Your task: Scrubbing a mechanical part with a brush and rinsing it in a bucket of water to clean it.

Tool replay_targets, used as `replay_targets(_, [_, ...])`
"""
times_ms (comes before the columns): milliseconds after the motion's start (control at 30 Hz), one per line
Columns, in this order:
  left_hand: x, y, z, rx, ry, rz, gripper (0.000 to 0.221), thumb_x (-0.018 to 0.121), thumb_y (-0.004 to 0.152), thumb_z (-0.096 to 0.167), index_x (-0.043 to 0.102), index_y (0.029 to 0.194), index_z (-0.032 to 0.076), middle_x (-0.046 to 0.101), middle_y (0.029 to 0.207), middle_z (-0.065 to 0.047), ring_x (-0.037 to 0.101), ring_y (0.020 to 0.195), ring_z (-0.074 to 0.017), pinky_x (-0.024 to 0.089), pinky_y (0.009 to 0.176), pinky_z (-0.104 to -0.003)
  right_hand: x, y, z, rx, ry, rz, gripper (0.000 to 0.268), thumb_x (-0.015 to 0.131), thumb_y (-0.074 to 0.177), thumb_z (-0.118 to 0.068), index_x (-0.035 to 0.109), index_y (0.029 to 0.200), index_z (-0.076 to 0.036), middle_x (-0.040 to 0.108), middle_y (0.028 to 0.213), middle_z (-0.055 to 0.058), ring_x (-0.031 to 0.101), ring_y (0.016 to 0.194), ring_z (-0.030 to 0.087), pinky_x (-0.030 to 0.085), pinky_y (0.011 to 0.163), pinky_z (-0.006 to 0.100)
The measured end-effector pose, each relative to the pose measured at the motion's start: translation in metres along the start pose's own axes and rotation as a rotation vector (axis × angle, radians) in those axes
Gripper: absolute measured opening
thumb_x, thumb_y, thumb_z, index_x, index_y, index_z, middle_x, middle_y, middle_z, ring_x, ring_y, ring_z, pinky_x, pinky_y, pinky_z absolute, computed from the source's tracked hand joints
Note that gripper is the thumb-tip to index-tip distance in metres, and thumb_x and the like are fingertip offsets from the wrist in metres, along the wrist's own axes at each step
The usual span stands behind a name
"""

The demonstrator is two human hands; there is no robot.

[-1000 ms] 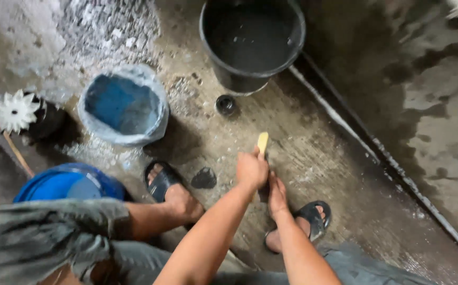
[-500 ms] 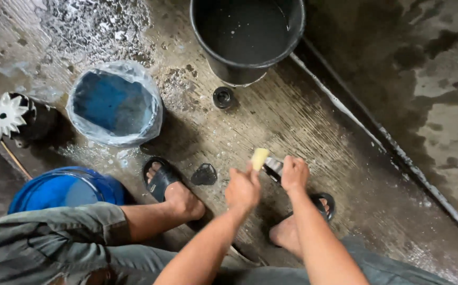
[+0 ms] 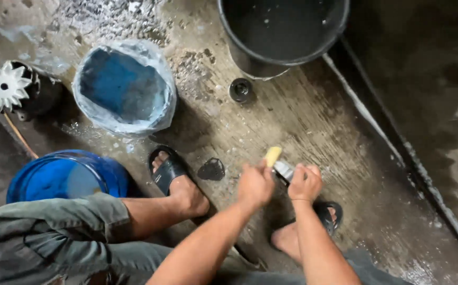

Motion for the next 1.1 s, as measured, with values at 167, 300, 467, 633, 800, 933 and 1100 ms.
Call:
replay_targets(167, [0.03,0.023,-0.022,0.002,-0.084,-0.051,0.046,0.049,0.1,0.041,0.065,0.139,0.022,0.065,0.115,-0.028,0.065,0.116,-0.0454,0.055,0.098,-0.052,-0.013,-0.002,-0.017,-0.054,0.011,0.064,0.033,0.064,0.097,-0.034,0.071,0.074,-0.011,0.066,0.082,0.007,0.069,0.086,0.025,0.054,0.084,0.032])
replay_targets(300, [-0.008,0.001,0.0,-0.015,-0.056,-0.027,0.049,0.043,0.1,0.035,0.064,0.139,0.012,0.068,0.114,-0.033,0.065,0.118,-0.0461,0.055,0.1,-0.052,-0.01,-0.006,-0.013,-0.008,-0.015,0.006,0.033,0.061,0.098,-0.036,0.071,0.074,-0.016,0.064,0.084,0.004,0.068,0.087,0.022,0.052,0.086,0.029])
replay_targets(467, [0.01,-0.021,0.023,0.102,-0.118,-0.025,0.047,0.047,0.1,0.035,0.067,0.133,0.007,0.065,0.114,-0.039,0.062,0.118,-0.0518,0.053,0.101,-0.055,-0.026,0.007,-0.028,0.019,0.068,-0.045,0.038,0.055,0.099,-0.031,0.07,0.074,-0.006,0.065,0.084,0.013,0.066,0.088,0.035,0.052,0.086,0.041])
replay_targets(633, [0.008,0.067,-0.015,-0.038,0.078,-0.117,0.048,0.047,0.094,0.048,0.074,0.125,0.022,0.075,0.112,-0.018,0.069,0.117,-0.0353,0.057,0.096,-0.05,-0.013,0.014,-0.022,0.019,0.055,-0.161,0.038,0.056,0.096,-0.036,0.068,0.07,-0.012,0.064,0.085,0.004,0.067,0.09,0.026,0.051,0.089,0.036])
replay_targets(800, [0.002,0.073,-0.004,0.126,-0.006,-0.136,0.048,0.045,0.097,0.045,0.068,0.133,0.024,0.074,0.115,-0.021,0.068,0.116,-0.0405,0.056,0.097,-0.053,0.024,0.037,0.091,0.203,0.371,-0.205,0.044,0.049,0.109,-0.031,0.076,0.1,0.002,0.07,0.105,0.027,0.064,0.107,0.037,0.046,0.099,0.047])
replay_targets(933, [-0.038,0.037,-0.012,0.07,-0.078,-0.067,0.044,0.051,0.097,0.044,0.065,0.136,0.029,0.072,0.121,-0.022,0.065,0.12,-0.0424,0.055,0.099,-0.052,0.019,0.045,0.067,0.49,0.476,-0.32,0.048,0.041,0.103,-0.052,0.075,0.116,-0.021,0.065,0.138,0.007,0.052,0.136,0.029,0.033,0.117,0.039])
replay_targets(1100, [-0.026,0.026,-0.028,-0.031,0.117,-0.12,0.045,0.044,0.101,0.055,0.056,0.143,0.045,0.059,0.14,-0.019,0.058,0.131,-0.039,0.051,0.107,-0.049,-0.046,0.053,-0.051,0.711,0.363,-0.477,0.096,0.047,0.096,-0.082,0.065,0.127,0.008,0.062,0.133,0.033,0.05,0.136,0.047,0.033,0.117,0.057])
Point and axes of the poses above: each hand's wrist, its own y-axis towards the middle knuckle, its own x-axis out of the palm, z = x × y, the point moved 6 cm from there along y, towards the middle knuckle
